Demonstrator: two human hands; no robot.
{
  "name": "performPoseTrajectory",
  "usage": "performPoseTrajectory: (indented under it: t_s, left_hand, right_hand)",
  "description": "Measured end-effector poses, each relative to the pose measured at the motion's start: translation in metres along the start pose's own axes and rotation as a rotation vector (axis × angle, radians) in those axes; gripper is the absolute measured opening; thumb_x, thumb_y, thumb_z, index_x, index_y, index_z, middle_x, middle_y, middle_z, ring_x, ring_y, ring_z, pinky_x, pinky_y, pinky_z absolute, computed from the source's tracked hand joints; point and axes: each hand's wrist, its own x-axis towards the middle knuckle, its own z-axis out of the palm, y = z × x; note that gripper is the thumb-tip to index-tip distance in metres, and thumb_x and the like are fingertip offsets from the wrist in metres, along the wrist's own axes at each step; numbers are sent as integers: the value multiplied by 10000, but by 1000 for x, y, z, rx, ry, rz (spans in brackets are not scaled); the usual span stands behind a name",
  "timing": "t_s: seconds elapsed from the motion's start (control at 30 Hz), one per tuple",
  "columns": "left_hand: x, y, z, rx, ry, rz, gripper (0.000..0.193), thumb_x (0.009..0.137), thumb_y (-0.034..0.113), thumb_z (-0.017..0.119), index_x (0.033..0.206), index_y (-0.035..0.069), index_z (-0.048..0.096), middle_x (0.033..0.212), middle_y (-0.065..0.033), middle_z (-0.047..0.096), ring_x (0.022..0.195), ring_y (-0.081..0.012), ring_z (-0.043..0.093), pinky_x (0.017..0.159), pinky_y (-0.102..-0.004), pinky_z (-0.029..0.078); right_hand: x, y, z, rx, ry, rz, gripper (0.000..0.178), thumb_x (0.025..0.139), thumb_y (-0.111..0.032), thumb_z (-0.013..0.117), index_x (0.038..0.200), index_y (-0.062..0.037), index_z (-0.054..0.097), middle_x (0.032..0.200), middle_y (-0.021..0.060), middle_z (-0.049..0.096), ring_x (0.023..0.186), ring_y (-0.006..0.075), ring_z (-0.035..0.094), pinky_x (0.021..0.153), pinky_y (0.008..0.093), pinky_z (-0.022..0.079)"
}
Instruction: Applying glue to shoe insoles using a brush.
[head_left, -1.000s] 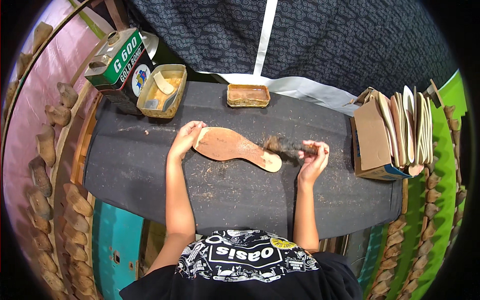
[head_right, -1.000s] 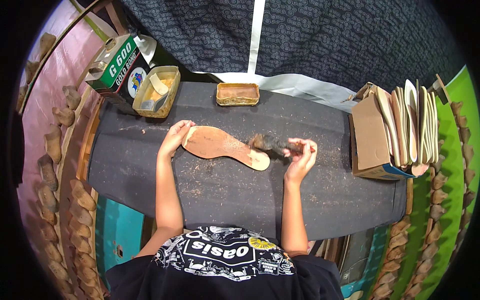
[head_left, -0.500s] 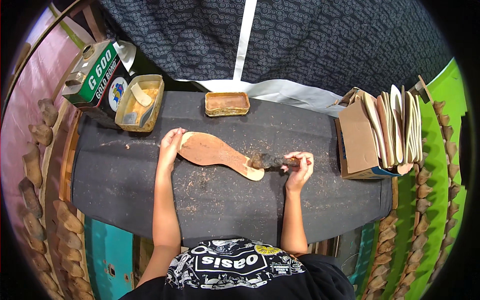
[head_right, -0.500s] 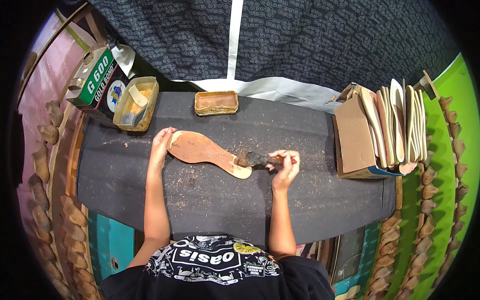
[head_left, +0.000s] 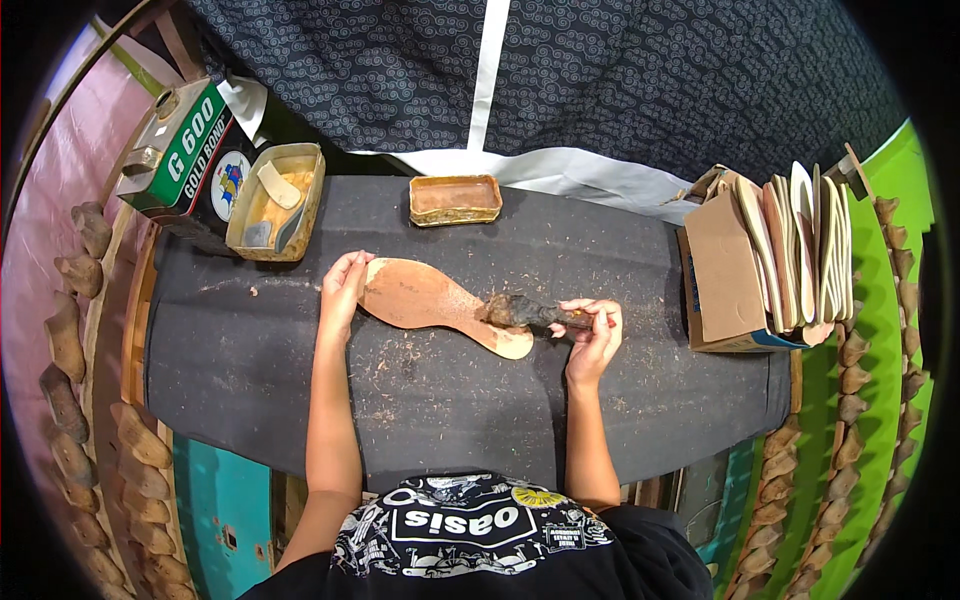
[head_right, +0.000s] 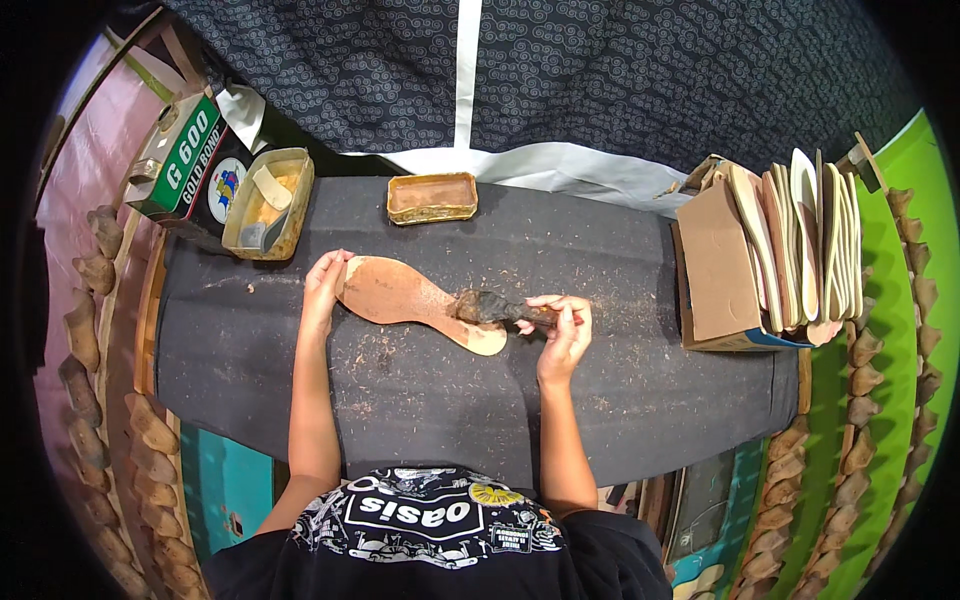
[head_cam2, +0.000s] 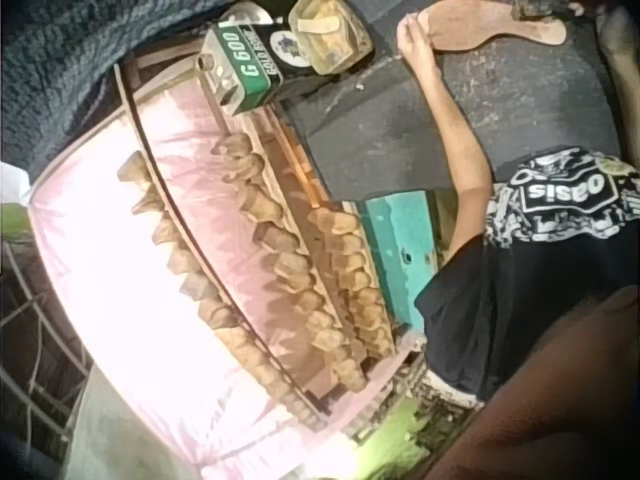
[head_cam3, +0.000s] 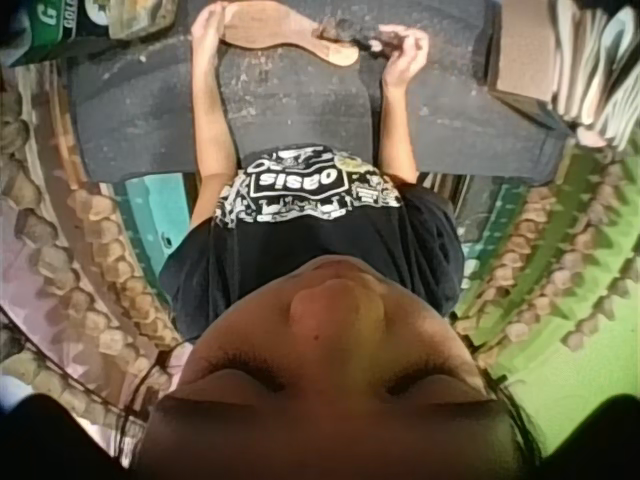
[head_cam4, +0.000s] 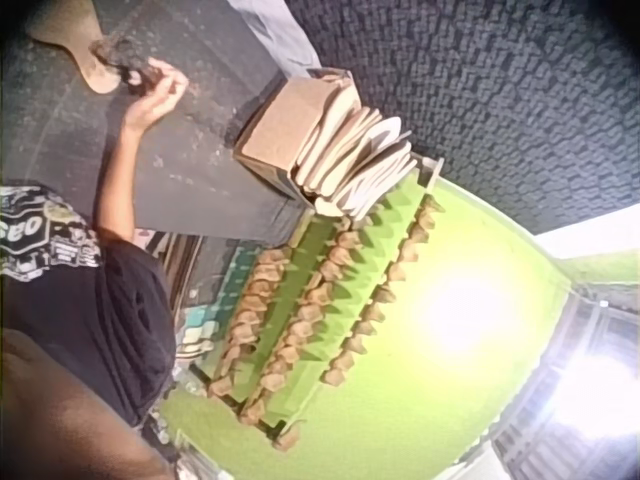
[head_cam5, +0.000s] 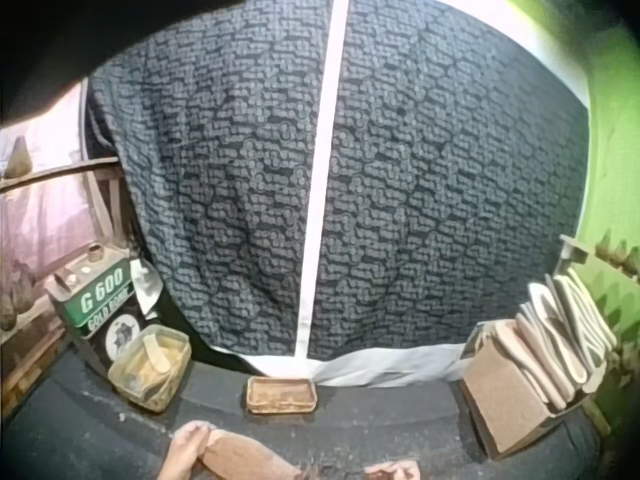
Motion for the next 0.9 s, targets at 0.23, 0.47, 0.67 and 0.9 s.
performPoseTrajectory:
  t_s: [0.23,0.47,0.67,0.9]
  left_hand:
    - [-3,5,4,27,21,-1,207,834,205,446,881,26,538,829,1,548,768,-53,484,694,-181,369]
    - [-1,1,2,-3,13,-8,186,829,188,456,881,30,538,837,7,545,778,-51,480,699,-180,366]
    - [-1,2,2,4,5,5,184,828,187,457,875,30,541,837,9,544,784,-51,477,705,-181,362]
    - [0,1,0,0,-1,6,178,826,179,460,875,28,541,829,9,546,772,-48,478,692,-177,365]
  right_hand:
    - [11,-6,-22,-73,69,-137,160,813,-145,317,722,-25,373,604,141,489,467,170,500,289,190,378]
    - [16,-14,-35,-108,91,-159,168,796,-156,324,706,-22,372,583,141,483,459,179,493,320,224,394]
    - [1,-1,-7,8,1,-102,166,822,-168,336,770,-13,369,682,196,525,454,197,505,365,256,451]
    - [-3,-1,-5,-9,-81,-72,189,808,-185,360,739,-10,385,642,179,514,490,188,506,393,253,431]
